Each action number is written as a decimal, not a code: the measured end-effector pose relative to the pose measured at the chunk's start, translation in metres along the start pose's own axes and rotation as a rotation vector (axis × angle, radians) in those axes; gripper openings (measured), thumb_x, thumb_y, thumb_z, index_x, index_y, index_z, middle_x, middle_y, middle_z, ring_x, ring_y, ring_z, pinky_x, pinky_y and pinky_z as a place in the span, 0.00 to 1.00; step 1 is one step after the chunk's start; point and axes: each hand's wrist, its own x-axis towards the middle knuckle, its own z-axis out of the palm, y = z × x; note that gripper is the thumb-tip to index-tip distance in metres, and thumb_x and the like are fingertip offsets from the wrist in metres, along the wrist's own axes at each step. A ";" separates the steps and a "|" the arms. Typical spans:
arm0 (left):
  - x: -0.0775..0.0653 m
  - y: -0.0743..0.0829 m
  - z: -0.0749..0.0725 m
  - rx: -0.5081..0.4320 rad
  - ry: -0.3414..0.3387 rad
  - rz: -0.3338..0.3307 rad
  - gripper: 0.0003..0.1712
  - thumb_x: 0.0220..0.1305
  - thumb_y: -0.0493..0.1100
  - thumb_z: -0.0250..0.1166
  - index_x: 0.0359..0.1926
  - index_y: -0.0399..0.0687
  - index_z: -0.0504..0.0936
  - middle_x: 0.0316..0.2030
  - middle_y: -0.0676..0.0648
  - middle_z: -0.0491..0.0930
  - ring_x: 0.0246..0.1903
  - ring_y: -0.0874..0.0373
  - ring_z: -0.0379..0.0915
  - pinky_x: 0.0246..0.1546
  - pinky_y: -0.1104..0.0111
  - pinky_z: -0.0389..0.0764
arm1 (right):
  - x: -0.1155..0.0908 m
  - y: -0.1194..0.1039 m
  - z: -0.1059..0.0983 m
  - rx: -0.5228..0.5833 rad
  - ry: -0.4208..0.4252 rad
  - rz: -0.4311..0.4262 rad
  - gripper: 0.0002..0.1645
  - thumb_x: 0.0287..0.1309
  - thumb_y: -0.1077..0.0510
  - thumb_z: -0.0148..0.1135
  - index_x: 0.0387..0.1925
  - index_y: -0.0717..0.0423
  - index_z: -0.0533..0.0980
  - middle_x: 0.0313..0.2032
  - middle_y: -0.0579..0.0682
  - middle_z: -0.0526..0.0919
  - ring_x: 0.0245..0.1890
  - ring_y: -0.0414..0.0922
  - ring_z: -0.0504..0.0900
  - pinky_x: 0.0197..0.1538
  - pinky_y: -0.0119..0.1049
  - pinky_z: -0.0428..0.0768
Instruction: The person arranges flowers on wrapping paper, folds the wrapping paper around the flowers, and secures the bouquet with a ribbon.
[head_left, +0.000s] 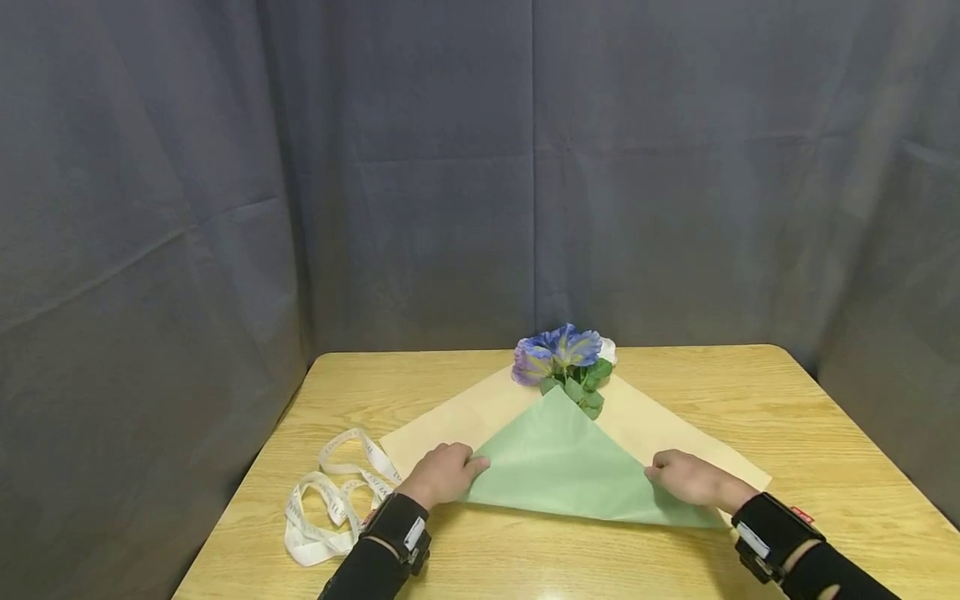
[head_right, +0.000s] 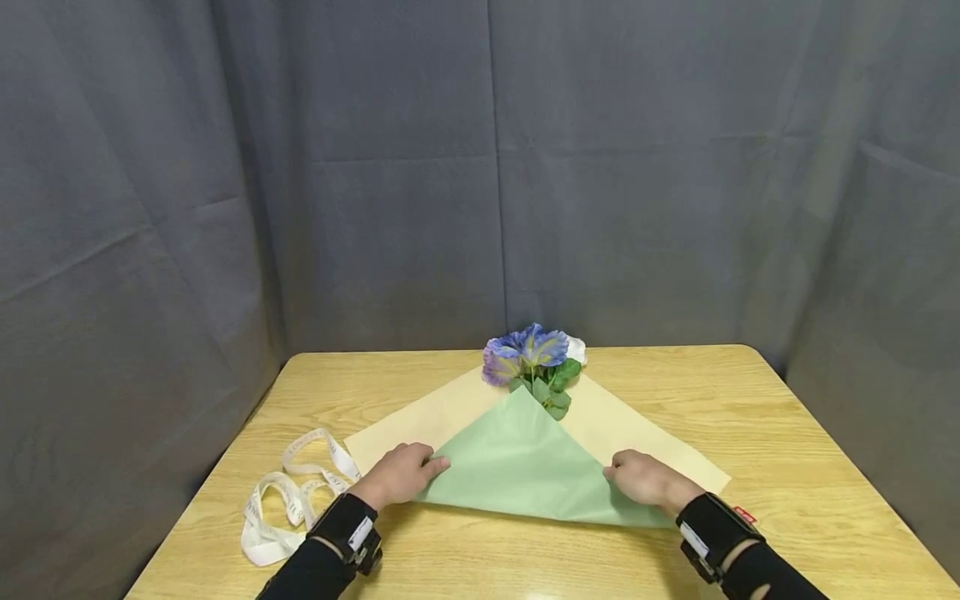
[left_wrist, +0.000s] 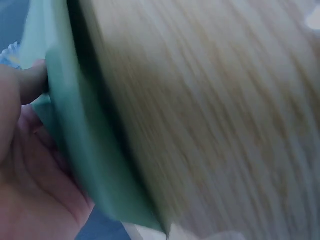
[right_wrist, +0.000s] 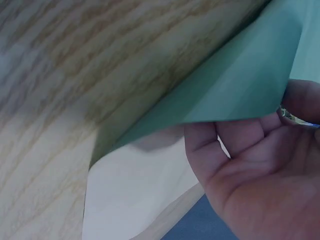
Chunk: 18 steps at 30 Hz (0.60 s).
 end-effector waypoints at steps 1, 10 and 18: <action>0.000 0.000 0.001 0.007 -0.001 -0.001 0.24 0.77 0.55 0.56 0.27 0.46 0.76 0.21 0.52 0.66 0.23 0.58 0.64 0.27 0.64 0.67 | 0.000 0.000 0.000 0.010 -0.008 0.003 0.15 0.76 0.58 0.48 0.28 0.56 0.67 0.26 0.48 0.60 0.27 0.45 0.61 0.33 0.39 0.59; 0.000 -0.004 0.004 -0.042 -0.056 0.017 0.22 0.76 0.54 0.59 0.25 0.47 0.74 0.20 0.53 0.62 0.21 0.59 0.62 0.26 0.65 0.64 | -0.001 0.003 -0.001 0.030 -0.044 -0.005 0.18 0.76 0.57 0.48 0.25 0.54 0.63 0.24 0.47 0.58 0.26 0.44 0.59 0.32 0.39 0.57; 0.007 -0.009 0.001 0.002 -0.032 0.060 0.24 0.77 0.58 0.55 0.24 0.51 0.70 0.19 0.54 0.62 0.19 0.61 0.60 0.24 0.67 0.64 | -0.003 0.002 -0.003 0.030 -0.018 -0.001 0.15 0.78 0.55 0.46 0.33 0.58 0.68 0.28 0.50 0.61 0.29 0.46 0.62 0.34 0.41 0.58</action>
